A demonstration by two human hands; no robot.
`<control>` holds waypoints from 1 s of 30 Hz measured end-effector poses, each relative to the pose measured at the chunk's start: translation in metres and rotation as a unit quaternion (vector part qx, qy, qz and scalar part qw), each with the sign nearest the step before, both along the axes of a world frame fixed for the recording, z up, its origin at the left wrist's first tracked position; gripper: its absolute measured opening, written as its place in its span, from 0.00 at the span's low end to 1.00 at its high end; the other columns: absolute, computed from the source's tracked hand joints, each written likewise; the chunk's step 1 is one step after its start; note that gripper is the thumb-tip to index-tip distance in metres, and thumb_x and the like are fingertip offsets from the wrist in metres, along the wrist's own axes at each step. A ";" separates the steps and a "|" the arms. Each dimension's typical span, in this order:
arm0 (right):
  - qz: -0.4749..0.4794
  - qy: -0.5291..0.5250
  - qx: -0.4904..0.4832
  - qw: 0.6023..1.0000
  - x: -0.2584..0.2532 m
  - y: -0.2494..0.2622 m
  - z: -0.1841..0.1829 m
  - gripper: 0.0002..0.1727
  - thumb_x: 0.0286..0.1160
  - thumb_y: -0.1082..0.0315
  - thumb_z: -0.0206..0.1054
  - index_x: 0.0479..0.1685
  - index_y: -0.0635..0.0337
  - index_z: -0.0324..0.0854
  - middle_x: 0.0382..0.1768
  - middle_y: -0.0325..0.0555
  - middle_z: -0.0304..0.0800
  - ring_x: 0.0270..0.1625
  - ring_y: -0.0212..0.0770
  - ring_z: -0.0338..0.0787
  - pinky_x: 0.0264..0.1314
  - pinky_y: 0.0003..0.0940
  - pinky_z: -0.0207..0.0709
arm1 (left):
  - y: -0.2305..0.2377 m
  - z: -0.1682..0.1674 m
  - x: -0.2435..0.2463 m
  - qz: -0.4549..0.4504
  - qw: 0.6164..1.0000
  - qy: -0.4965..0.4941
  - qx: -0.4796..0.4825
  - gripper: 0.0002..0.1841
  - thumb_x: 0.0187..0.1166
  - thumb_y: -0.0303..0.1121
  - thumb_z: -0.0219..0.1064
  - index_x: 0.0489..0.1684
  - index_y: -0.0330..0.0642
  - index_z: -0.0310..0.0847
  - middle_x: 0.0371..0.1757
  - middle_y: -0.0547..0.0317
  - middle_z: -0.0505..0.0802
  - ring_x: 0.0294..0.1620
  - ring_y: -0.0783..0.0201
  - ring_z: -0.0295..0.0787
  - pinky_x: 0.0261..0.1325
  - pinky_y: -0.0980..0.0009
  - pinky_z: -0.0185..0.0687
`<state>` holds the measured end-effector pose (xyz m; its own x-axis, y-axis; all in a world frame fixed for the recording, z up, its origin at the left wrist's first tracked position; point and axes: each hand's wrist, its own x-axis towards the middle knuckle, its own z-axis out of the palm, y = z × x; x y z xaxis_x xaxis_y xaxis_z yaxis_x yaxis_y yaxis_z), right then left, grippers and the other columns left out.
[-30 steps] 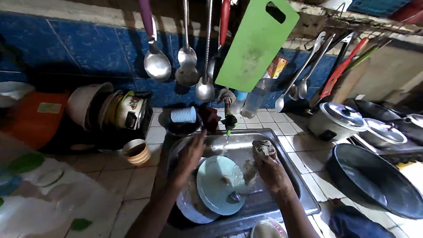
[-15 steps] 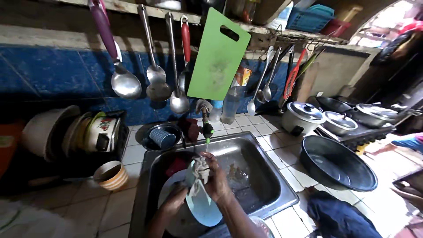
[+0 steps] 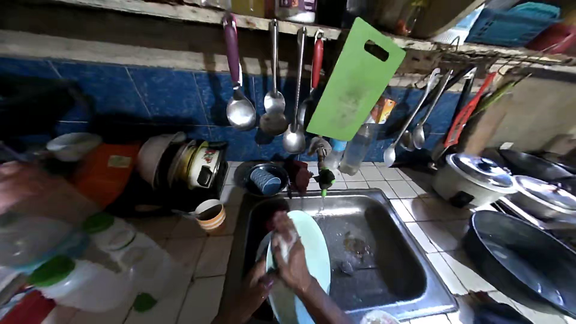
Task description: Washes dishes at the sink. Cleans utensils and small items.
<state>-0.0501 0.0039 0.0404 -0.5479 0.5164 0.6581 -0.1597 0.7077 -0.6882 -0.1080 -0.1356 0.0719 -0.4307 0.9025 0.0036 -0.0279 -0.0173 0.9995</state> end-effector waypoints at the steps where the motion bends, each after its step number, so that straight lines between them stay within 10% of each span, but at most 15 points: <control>1: 0.018 0.007 0.033 0.999 -0.002 -0.001 0.005 0.27 0.87 0.59 0.53 0.68 0.75 0.82 0.75 0.63 0.82 0.85 0.60 0.73 0.89 0.58 0.60 | 0.002 -0.002 -0.004 -0.016 1.000 0.020 0.011 0.36 0.78 0.22 0.59 0.87 0.20 0.48 0.79 0.41 0.77 0.73 0.75 0.78 0.77 0.76 0.74; 8: -0.226 -0.092 -0.193 0.950 0.002 0.084 0.035 0.22 0.89 0.62 0.54 0.52 0.74 0.87 0.39 0.61 0.91 0.45 0.53 0.91 0.56 0.53 0.81 | -0.012 0.006 0.046 0.066 0.988 0.139 -0.031 0.30 0.81 0.25 0.63 0.77 0.10 0.59 0.61 0.26 0.87 0.64 0.56 0.88 0.72 0.62 0.79; 10: -0.200 -0.080 -0.022 0.976 -0.001 0.067 0.035 0.17 0.80 0.66 0.62 0.44 0.74 0.90 0.39 0.62 0.95 0.47 0.56 0.95 0.56 0.53 0.86 | -0.010 0.001 0.042 0.060 0.996 0.028 -0.057 0.22 0.78 0.24 0.66 0.67 0.18 0.69 0.50 0.50 0.91 0.52 0.74 0.89 0.63 0.73 0.85; 14: 0.021 -0.029 0.291 0.956 -0.005 0.014 0.011 0.14 0.67 0.59 0.72 0.38 0.61 0.95 0.43 0.55 0.98 0.54 0.57 0.95 0.64 0.53 0.85 | -0.004 0.013 -0.006 -0.001 0.978 -0.165 -0.125 0.14 0.79 0.16 0.57 0.59 0.39 0.72 0.41 0.68 0.91 0.43 0.76 0.90 0.53 0.74 0.88; 18: -0.114 -0.077 0.181 0.974 -0.016 0.043 0.005 0.20 0.78 0.55 0.67 0.40 0.66 0.94 0.48 0.58 0.97 0.58 0.60 0.93 0.70 0.59 0.79 | -0.019 0.002 -0.003 0.028 0.985 -0.127 -0.110 0.22 0.75 0.15 0.59 0.70 0.30 0.66 0.44 0.62 0.91 0.45 0.73 0.91 0.55 0.70 0.89; 23: -0.168 -0.214 -0.069 0.960 -0.015 0.013 0.006 0.31 0.84 0.51 0.62 0.73 0.69 0.79 0.76 0.69 0.77 0.79 0.70 0.77 0.78 0.72 0.67 | -0.010 -0.016 0.020 0.154 0.973 -0.164 -0.052 0.28 0.77 0.17 0.60 0.78 0.29 0.58 0.53 0.54 0.88 0.48 0.71 0.90 0.54 0.69 0.89; 27: -0.019 -0.185 0.031 0.982 0.018 -0.021 -0.026 0.27 0.82 0.55 0.63 0.75 0.58 0.81 0.81 0.55 0.77 0.89 0.63 0.65 0.87 0.81 0.40 | 0.009 -0.021 0.000 0.275 0.946 -0.170 0.002 0.30 0.75 0.15 0.59 0.79 0.30 0.57 0.55 0.48 0.85 0.47 0.69 0.88 0.48 0.70 0.88; 30: -0.108 -0.223 0.049 0.968 0.031 0.032 -0.034 0.31 0.85 0.47 0.58 0.82 0.53 0.77 0.84 0.59 0.72 0.89 0.67 0.63 0.84 0.85 0.38 | -0.007 -0.004 -0.002 0.257 0.946 -0.195 -0.009 0.28 0.75 0.14 0.59 0.76 0.33 0.58 0.49 0.54 0.86 0.42 0.71 0.89 0.44 0.71 0.90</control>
